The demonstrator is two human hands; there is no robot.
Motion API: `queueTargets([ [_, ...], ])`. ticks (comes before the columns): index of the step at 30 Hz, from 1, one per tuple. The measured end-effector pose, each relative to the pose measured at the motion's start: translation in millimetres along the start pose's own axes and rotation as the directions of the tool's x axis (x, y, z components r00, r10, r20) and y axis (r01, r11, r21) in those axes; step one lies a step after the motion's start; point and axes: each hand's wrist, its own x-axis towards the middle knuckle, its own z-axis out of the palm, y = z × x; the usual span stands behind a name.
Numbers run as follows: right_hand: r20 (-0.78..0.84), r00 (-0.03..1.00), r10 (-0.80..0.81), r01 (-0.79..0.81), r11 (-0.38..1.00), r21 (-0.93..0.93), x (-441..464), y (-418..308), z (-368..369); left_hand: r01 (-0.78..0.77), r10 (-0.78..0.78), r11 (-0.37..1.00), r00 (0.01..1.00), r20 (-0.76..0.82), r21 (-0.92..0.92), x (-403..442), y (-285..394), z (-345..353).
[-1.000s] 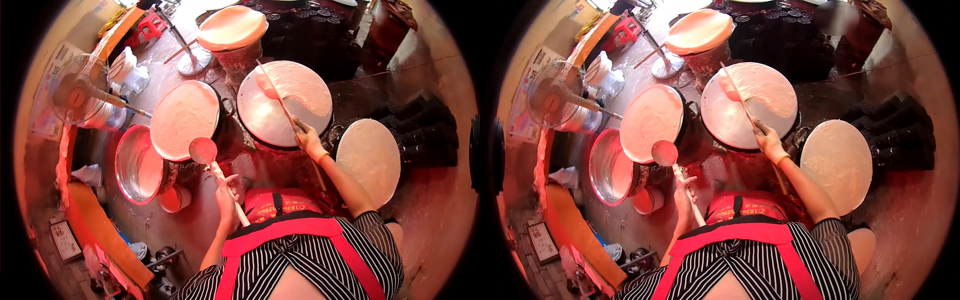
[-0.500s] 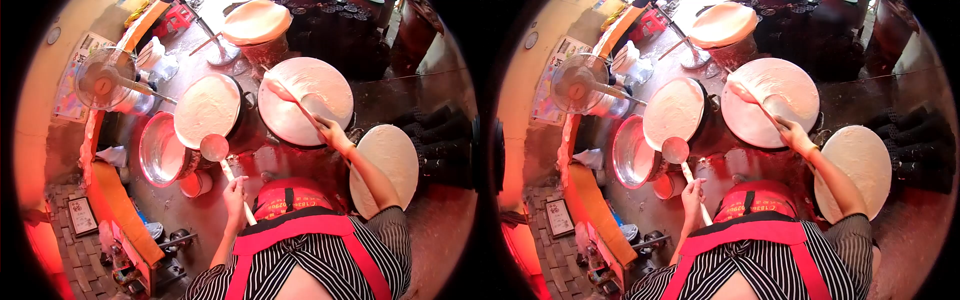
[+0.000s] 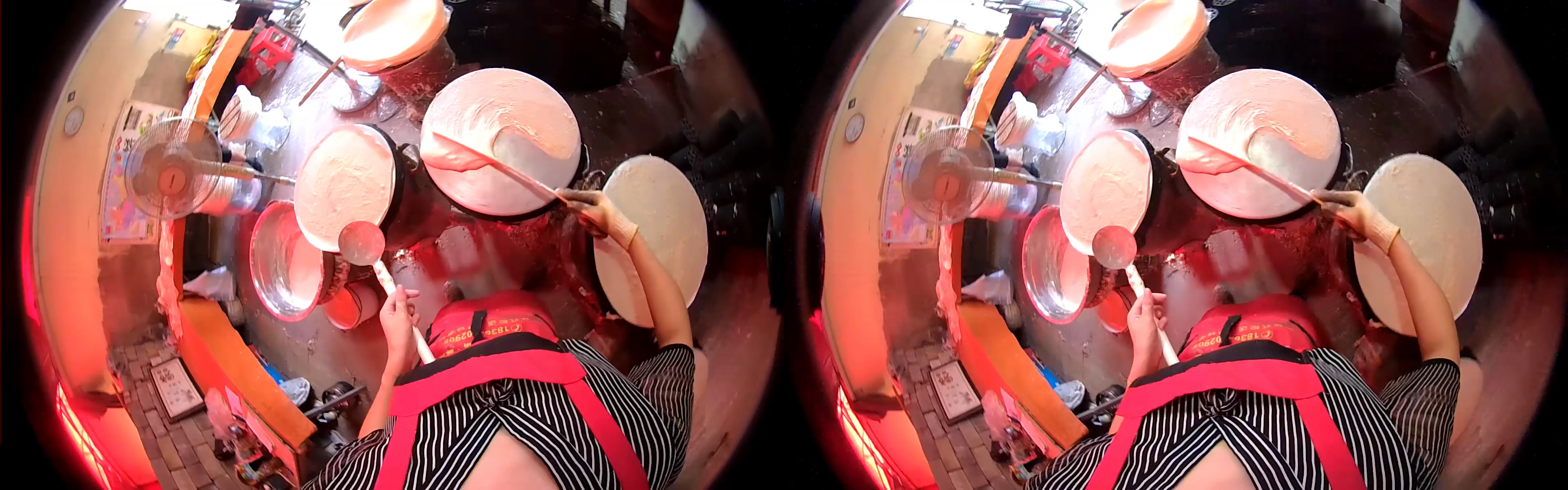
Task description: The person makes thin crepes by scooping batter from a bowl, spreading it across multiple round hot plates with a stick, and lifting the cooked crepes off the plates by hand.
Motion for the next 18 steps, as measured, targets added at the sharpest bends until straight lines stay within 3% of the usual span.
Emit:
queueTargets([
  [1, -0.078, 0.984, -0.158, 0.166, 0.980, 0.109, 27.7, 43.2, -7.6, 0.008, -0.008, 1.000, 1.000, 0.024, 0.003, 4.3, 6.0, -0.3],
  [2, -0.190, 0.940, -0.284, 0.319, 0.928, 0.191, 20.8, 35.9, 11.9, 0.017, -0.018, 1.000, 0.998, 0.052, 0.009, 9.0, 11.9, -2.0],
  [4, -0.331, 0.923, -0.195, 0.266, 0.946, 0.184, 24.1, 31.0, 37.4, -0.005, 0.002, 1.000, 0.988, 0.156, 0.018, 22.4, 20.1, -6.3],
  [6, -0.180, 0.941, -0.285, 0.293, 0.956, 0.020, 21.7, 55.3, 59.8, 0.008, -0.011, 1.000, 0.971, 0.239, 0.015, 35.2, 27.8, -18.2],
  [8, -0.181, 0.980, -0.082, 0.103, 0.988, 0.111, -45.9, 57.0, 92.9, 0.001, -0.015, 0.999, 0.943, 0.332, 0.042, 51.9, 29.0, -40.0],
  [10, -0.228, 0.973, -0.026, 0.074, 0.976, 0.203, -91.4, 86.1, 122.3, -0.008, -0.028, 0.996, 0.918, 0.395, 0.089, 69.2, 28.7, -61.0],
  [12, -0.296, 0.950, -0.101, 0.183, 0.947, 0.263, -97.3, 175.4, 133.8, 0.026, -0.060, 0.996, 0.899, 0.434, 0.084, 83.4, 25.3, -84.7],
  [14, -0.336, 0.917, -0.214, 0.386, 0.689, 0.613, -78.9, 195.5, 193.0, 0.043, -0.096, 0.991, 0.884, 0.457, 0.126, 91.7, 23.5, -112.3],
  [15, -0.212, 0.962, -0.171, 0.263, 0.375, 0.889, -64.3, 140.5, 236.6, 0.053, -0.106, 0.991, 0.880, 0.463, 0.127, 93.9, 22.2, -127.5],
  [17, -0.398, 0.868, -0.296, 0.492, 0.617, 0.614, 6.3, 95.9, 298.7, 0.068, -0.101, 0.994, 0.883, 0.459, 0.089, 94.9, 21.7, -157.6],
  [18, -0.494, 0.843, -0.213, 0.468, 0.743, 0.479, 41.6, 60.2, 324.0, 0.078, -0.104, 0.994, 0.885, 0.455, 0.075, 92.5, 22.0, -172.7],
])
